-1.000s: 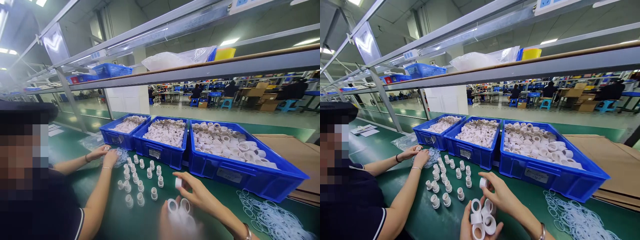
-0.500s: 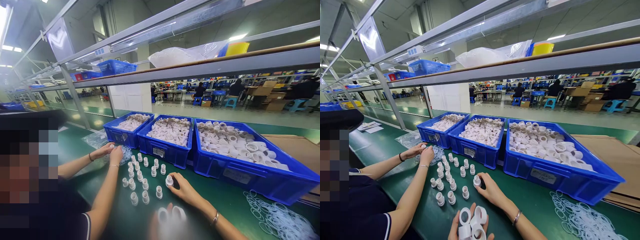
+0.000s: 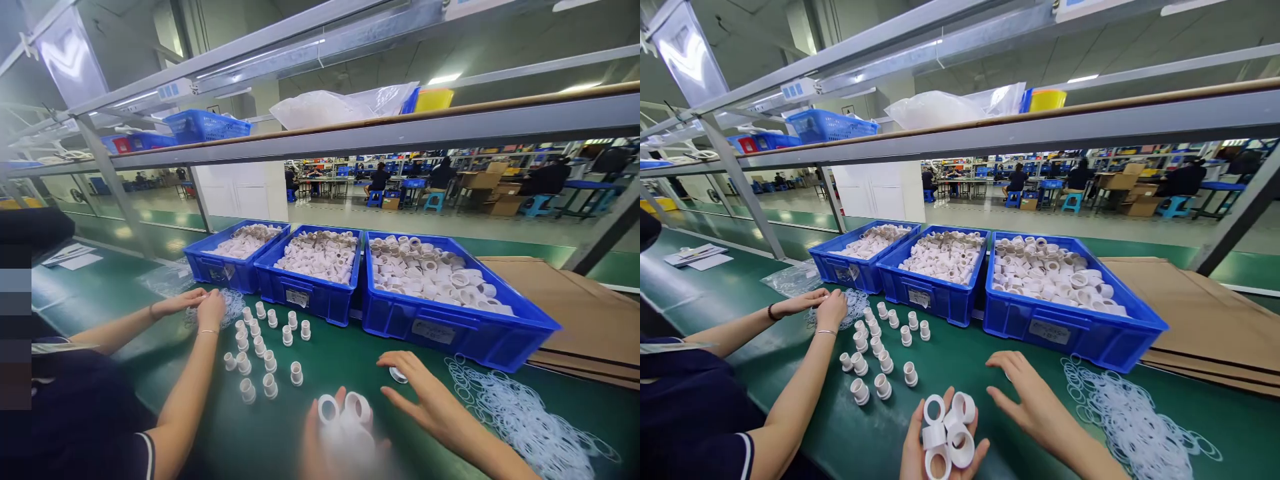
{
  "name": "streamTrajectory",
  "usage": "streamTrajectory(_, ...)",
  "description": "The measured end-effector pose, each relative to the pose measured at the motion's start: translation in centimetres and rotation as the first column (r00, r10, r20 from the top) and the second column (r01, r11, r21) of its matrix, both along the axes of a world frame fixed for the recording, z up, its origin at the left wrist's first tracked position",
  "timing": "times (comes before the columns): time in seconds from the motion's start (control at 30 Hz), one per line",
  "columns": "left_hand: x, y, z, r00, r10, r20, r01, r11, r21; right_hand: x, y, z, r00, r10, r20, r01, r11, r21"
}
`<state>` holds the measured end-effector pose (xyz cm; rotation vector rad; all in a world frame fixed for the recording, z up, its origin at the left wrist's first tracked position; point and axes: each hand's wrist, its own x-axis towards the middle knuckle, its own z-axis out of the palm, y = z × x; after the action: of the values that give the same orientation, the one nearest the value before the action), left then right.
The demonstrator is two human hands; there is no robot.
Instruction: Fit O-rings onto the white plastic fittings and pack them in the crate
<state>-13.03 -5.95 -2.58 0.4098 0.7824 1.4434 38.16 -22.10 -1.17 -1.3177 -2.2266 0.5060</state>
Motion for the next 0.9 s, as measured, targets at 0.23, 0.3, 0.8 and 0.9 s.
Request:
streamTrajectory(0.23, 1.1, -1.8, 1.5, 0.991, -0.113, -0.064, 0.119, 0.989, 0.086, -3.3, -3.0, 2.7, 0.964, 0.097, -0.247, -0.193, 0.895, -0.402)
streamTrajectory(0.3, 1.5, -2.4, 1.3, 0.994, -0.098, -0.045, 0.103, 0.988, 0.115, -3.4, -3.5, 2.6, 0.940, 0.110, -0.324, -0.252, 0.862, -0.439)
streamTrajectory(0.8, -0.3, -0.7, 0.6, 0.986, 0.113, -0.119, -0.097, 0.987, 0.130, -14.1, 11.3, 2.6, 0.975, 0.121, 0.186, -0.146, 0.981, 0.131)
streamTrajectory(0.9, -3.4, -0.8, 2.8, 0.995, -0.029, -0.091, 0.046, 0.981, 0.190, -17.1, 13.4, 1.8, 0.904, 0.156, 0.399, -0.203, 0.976, 0.077)
